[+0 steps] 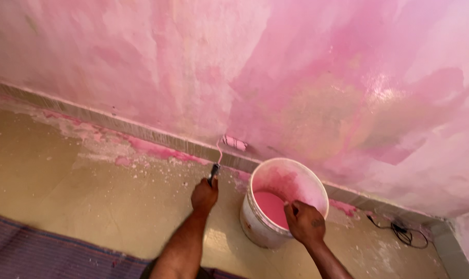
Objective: The person sits on the floor and paints a wall pink using a paint roller. They repeatedly dip the roller into a bucket of pink paint, roll excess paint against the bucket rim, and apply the paint to the wall in vertical strokes.
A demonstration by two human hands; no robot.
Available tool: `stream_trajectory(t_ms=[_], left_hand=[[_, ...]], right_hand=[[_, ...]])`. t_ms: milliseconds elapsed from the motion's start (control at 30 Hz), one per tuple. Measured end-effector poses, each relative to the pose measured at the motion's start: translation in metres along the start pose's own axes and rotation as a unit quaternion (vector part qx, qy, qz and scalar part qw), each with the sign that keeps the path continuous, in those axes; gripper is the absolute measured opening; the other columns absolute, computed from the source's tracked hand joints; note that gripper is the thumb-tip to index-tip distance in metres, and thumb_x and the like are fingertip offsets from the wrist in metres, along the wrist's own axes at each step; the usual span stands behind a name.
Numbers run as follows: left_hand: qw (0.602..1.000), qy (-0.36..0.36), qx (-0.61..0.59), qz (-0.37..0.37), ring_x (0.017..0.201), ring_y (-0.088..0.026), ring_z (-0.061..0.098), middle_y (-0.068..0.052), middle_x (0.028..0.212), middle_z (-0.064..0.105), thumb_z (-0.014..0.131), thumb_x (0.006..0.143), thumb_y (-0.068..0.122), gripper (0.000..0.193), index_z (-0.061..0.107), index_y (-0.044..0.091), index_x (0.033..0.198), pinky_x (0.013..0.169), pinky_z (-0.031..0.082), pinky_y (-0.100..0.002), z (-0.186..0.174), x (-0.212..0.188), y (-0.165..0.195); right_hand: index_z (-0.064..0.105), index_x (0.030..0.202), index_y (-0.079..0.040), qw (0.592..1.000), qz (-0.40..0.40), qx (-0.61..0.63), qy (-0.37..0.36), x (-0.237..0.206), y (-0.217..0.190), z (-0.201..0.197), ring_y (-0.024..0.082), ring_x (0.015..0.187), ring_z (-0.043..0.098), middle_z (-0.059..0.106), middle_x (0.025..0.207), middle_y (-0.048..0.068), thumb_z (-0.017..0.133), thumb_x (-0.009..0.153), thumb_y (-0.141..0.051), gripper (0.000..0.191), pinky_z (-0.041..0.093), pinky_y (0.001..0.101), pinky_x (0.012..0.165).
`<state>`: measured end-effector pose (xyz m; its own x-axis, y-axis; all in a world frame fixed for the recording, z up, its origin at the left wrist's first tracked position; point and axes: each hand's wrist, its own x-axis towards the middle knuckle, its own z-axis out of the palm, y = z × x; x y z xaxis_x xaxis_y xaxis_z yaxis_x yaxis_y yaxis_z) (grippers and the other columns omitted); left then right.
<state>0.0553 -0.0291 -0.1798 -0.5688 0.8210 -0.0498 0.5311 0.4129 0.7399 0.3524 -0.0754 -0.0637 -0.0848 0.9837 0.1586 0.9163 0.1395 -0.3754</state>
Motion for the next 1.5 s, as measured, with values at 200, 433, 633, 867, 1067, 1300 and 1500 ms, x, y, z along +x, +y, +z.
stream_trajectory(t_ms=[200,433,633,867,1067,1300,1500], left_hand=[[0.995,0.052,-0.087,0.012,0.084,-0.045,0.071,-0.022,0.087,0.074,0.052,0.097,0.058,0.054,0.068,0.007,0.095,0.076,0.055,-0.057,0.014,-0.002,0.021],[0.974,0.117,-0.164,0.104,0.075,-0.045,0.070,-0.022,0.079,0.072,0.052,0.099,0.053,0.049,0.066,0.006,0.097,0.067,0.052,-0.057,-0.019,0.029,0.079],[0.955,0.167,-0.178,0.169,0.076,-0.046,0.069,-0.022,0.079,0.071,0.054,0.100,0.051,0.047,0.066,0.006,0.097,0.067,0.052,-0.058,-0.086,0.060,0.154],[0.935,0.218,-0.143,0.241,0.084,-0.046,0.071,-0.024,0.087,0.074,0.052,0.101,0.054,0.050,0.066,0.006,0.101,0.075,0.055,-0.058,-0.190,0.091,0.275],[0.928,0.233,-0.148,0.252,0.095,-0.042,0.073,-0.021,0.098,0.075,0.048,0.097,0.059,0.057,0.069,0.008,0.110,0.084,0.057,-0.053,-0.261,0.098,0.369],[0.953,0.166,-0.159,0.198,0.097,-0.025,0.077,-0.009,0.105,0.076,0.035,0.099,0.063,0.062,0.064,0.012,0.118,0.079,0.062,-0.046,-0.304,0.093,0.433],[0.955,0.160,-0.168,0.185,0.101,-0.026,0.075,-0.009,0.108,0.075,0.037,0.097,0.065,0.063,0.065,0.013,0.118,0.083,0.060,-0.046,-0.302,0.089,0.434]], right_hand=[[0.069,0.070,-0.007,1.000,0.016,-0.005,-0.007,0.000,0.000,-0.002,0.033,0.057,0.064,0.066,0.061,0.015,0.057,0.094,-0.048,0.049,0.049,0.0462,0.060],[0.069,0.071,-0.007,0.999,0.028,-0.004,-0.018,0.002,0.003,0.001,0.034,0.060,0.066,0.068,0.063,0.015,0.056,0.093,-0.050,0.050,0.050,0.0467,0.063],[0.070,0.072,-0.008,0.999,0.030,-0.011,-0.023,0.006,0.004,0.004,0.036,0.065,0.068,0.070,0.068,0.016,0.055,0.092,-0.051,0.050,0.051,0.0482,0.065],[0.071,0.072,-0.009,1.000,0.021,-0.011,-0.020,0.007,0.007,0.008,0.037,0.071,0.070,0.072,0.071,0.016,0.054,0.092,-0.052,0.050,0.053,0.0486,0.070],[0.071,0.073,-0.009,1.000,0.018,-0.003,-0.019,0.007,0.007,0.012,0.036,0.074,0.072,0.073,0.072,0.015,0.054,0.091,-0.053,0.050,0.054,0.0478,0.072],[0.072,0.072,-0.010,1.000,-0.015,0.016,0.018,0.007,0.006,0.013,0.036,0.073,0.072,0.074,0.073,0.015,0.056,0.088,-0.051,0.047,0.054,0.0483,0.070],[0.070,0.074,-0.009,0.999,0.028,0.005,-0.018,0.008,0.005,0.012,0.036,0.073,0.071,0.073,0.072,0.015,0.054,0.092,-0.051,0.049,0.054,0.0481,0.072]])
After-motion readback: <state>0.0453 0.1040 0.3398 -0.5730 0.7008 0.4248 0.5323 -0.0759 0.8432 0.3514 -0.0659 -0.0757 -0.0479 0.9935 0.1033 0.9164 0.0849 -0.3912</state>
